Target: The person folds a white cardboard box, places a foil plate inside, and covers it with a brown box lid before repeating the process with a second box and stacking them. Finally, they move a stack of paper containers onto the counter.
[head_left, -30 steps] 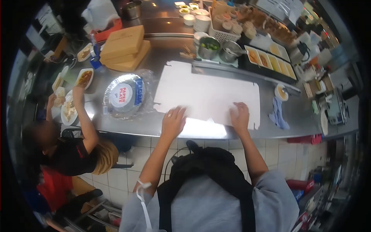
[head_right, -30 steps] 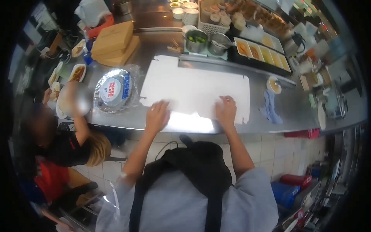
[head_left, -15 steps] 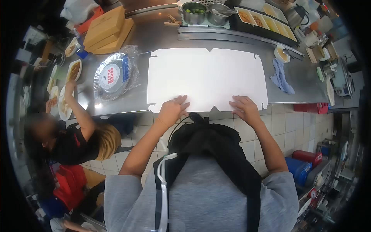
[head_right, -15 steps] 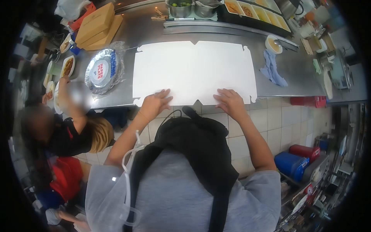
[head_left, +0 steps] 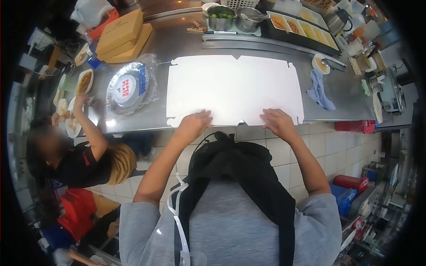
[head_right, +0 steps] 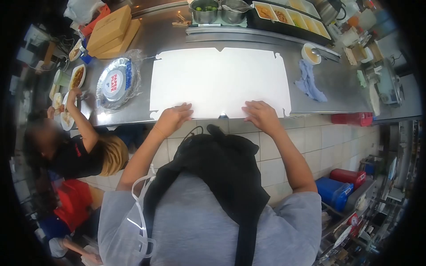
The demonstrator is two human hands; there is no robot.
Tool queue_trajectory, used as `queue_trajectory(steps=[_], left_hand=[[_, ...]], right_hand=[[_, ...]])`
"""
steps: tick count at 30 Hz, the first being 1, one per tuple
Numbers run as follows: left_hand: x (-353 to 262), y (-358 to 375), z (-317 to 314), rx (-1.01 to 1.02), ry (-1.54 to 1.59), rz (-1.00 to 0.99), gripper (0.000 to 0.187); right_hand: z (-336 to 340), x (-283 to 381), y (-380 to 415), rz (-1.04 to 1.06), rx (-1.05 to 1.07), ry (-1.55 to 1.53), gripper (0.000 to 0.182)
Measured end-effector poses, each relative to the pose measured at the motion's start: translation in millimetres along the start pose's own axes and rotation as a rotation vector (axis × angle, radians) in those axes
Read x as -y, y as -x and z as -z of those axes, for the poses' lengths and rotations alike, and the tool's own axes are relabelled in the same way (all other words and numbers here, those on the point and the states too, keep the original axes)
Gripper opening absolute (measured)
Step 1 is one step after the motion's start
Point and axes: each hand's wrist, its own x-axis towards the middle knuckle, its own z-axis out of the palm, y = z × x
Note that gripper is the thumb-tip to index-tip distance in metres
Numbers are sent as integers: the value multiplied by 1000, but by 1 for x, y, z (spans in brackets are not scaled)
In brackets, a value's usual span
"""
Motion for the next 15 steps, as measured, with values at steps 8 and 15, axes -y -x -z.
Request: queue_trajectory(steps=[8,15], left_hand=[[8,-51,4,18,40,185,19],[-2,-74,-43,-165,-194,126,50]], right_hand=[[-28,-8,-36,-193,-52,34,14],[-60,0,-57,-259,-158,132,21]])
